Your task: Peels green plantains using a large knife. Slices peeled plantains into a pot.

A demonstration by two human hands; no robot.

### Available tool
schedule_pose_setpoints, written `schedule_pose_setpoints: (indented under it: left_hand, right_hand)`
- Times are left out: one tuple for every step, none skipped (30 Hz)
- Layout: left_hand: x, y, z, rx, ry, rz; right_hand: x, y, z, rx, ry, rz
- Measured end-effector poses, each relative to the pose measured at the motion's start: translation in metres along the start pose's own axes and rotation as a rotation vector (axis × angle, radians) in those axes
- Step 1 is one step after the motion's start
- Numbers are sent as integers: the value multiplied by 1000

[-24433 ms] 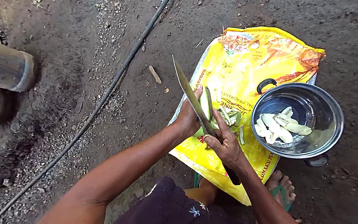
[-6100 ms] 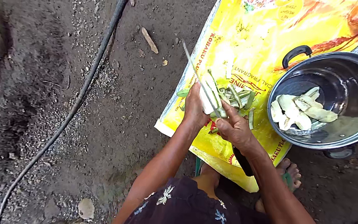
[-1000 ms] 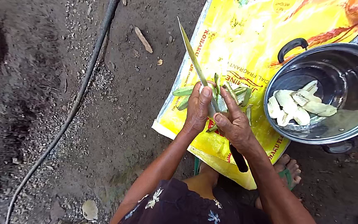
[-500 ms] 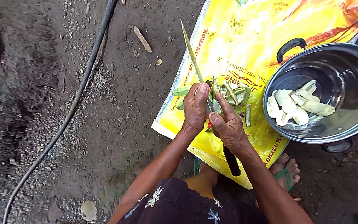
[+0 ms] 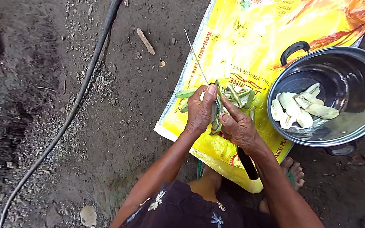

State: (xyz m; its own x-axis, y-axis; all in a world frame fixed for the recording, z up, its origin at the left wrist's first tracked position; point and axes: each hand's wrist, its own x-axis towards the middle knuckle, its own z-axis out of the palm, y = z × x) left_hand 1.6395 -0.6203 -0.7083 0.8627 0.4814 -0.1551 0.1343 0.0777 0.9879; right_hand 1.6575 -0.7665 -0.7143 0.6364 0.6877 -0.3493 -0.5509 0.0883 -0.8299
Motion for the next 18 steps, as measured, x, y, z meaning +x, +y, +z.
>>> schedule_pose_setpoints:
  left_hand:
    - [1,1,-1,2,-3,-1]
    - [1,2,-2,14,-11,-1]
    - [2,3,-2,18,-17,-1]
    - [1,4,-2,9,-25,-5]
    - [1,4,-1,-8,-25,-21]
    - [0,5,-1,-26,-22,-47]
    - [0,4,0,-45,-19,-83]
    - [0,3,0,-79,-23,-137]
    - [0,2,0,-112,-32,-206]
    - [1,2,-1,-141,-45,-278]
    - [2,2,-3,-173,-64,-339]
    - [2,2,-6,-209,-83,-392]
    - [3,2,-8,-246,-97,-437]
    - [4,2,-9,-282,-100,-479]
    - [5,2,-9,-311,-89,-520]
    - [6,1,-9,-337,-61,-545]
    - [7,0,-8,-363,-30,-554]
    - [8,-2,-6,-382,4,-546]
  right_hand:
    - [0,-1,0,27,-15,12]
    - [0,-1,-2,47,-33,31]
    - [0,-2,-3,69,-46,50]
    - [-1,-2,-5,91,-59,63]
    - [-1,-1,-5,115,-71,69]
    - [-1,-1,-5,145,-69,68]
    - [0,0,-6,171,-61,64]
    - [0,1,-6,190,-56,62]
    - [0,2,-8,209,-50,59]
    - [1,2,-10,228,-44,57]
    - [1,2,-11,247,-26,59]
    - [1,2,-12,261,-9,66]
    - [1,0,-13,259,-3,66]
    - [1,-1,-14,237,-3,59]
    - [0,-3,-13,202,-6,47]
    - [0,-4,-12,158,-10,26]
    - [0,-5,-11,111,-14,3]
    - [-1,-6,-9,62,-19,-9]
